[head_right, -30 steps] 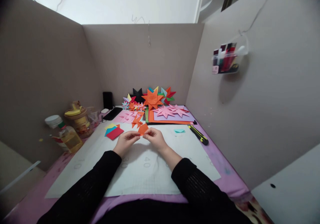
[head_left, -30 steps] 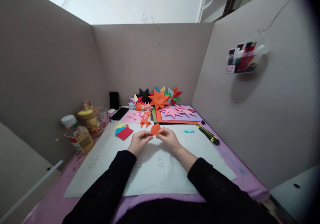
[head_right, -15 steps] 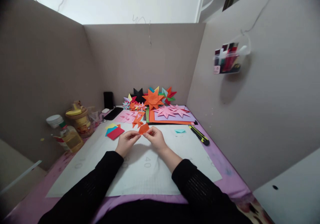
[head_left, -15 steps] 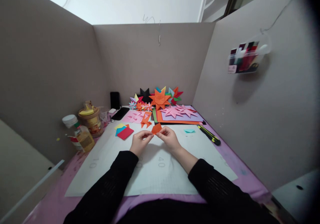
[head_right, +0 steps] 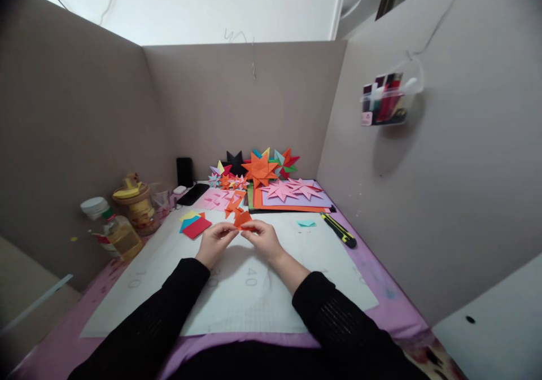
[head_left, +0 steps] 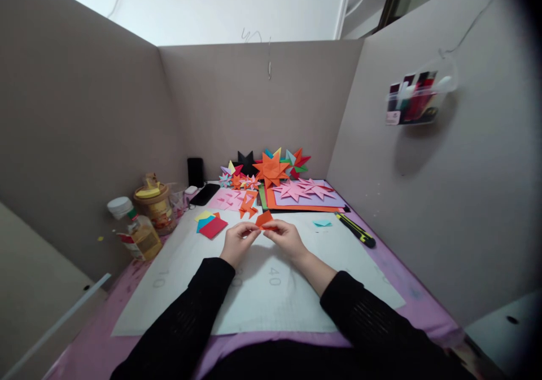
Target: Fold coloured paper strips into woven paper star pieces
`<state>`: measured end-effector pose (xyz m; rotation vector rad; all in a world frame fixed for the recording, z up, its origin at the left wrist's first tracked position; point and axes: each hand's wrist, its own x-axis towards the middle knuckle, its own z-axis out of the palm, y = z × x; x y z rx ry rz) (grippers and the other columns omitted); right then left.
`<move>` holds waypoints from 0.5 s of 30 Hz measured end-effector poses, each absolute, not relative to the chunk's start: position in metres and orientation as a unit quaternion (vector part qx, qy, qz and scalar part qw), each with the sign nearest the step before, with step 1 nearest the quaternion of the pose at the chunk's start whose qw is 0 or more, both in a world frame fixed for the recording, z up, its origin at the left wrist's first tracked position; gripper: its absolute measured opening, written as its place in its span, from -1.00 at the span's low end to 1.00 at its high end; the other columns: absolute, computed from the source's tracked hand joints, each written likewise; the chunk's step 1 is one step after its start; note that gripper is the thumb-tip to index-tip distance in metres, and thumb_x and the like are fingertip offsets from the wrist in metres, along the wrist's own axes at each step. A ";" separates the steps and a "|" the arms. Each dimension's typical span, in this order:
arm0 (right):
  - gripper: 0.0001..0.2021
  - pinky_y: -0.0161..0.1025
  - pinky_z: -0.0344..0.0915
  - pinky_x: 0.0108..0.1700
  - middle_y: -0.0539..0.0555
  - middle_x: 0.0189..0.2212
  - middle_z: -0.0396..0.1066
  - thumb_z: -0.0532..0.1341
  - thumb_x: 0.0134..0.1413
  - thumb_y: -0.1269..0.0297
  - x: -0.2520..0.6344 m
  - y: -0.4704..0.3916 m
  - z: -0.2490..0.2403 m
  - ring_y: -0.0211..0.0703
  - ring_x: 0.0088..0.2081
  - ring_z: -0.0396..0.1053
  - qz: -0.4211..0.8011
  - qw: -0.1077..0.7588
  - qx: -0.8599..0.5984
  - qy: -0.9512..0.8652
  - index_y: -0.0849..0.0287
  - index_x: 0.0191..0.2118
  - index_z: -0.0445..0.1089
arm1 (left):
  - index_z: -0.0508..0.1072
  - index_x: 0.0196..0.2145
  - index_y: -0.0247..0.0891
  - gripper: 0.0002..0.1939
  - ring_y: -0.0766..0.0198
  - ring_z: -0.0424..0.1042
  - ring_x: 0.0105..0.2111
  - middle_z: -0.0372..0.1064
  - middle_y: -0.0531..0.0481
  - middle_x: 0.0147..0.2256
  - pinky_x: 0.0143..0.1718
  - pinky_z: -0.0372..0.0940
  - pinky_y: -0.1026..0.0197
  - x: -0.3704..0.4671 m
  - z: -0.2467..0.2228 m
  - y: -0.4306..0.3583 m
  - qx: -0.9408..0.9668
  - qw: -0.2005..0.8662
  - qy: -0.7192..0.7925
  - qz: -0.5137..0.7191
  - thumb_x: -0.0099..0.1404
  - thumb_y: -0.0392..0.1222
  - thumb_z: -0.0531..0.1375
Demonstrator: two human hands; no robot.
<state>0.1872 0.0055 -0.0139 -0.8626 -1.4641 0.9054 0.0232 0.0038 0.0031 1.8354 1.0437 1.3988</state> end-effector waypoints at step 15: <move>-0.80 -0.29 0.24 -0.40 -0.03 -0.55 0.31 0.29 -0.19 0.18 0.183 0.005 -0.008 -0.26 -0.49 0.27 0.395 0.622 -0.370 -0.566 0.16 -0.51 0.29 | 0.42 -0.37 -0.31 -0.78 0.26 0.40 -0.37 0.41 -0.05 -0.39 -0.34 0.32 0.24 0.027 -0.004 0.007 0.637 0.365 0.384 0.560 0.02 -0.14 0.26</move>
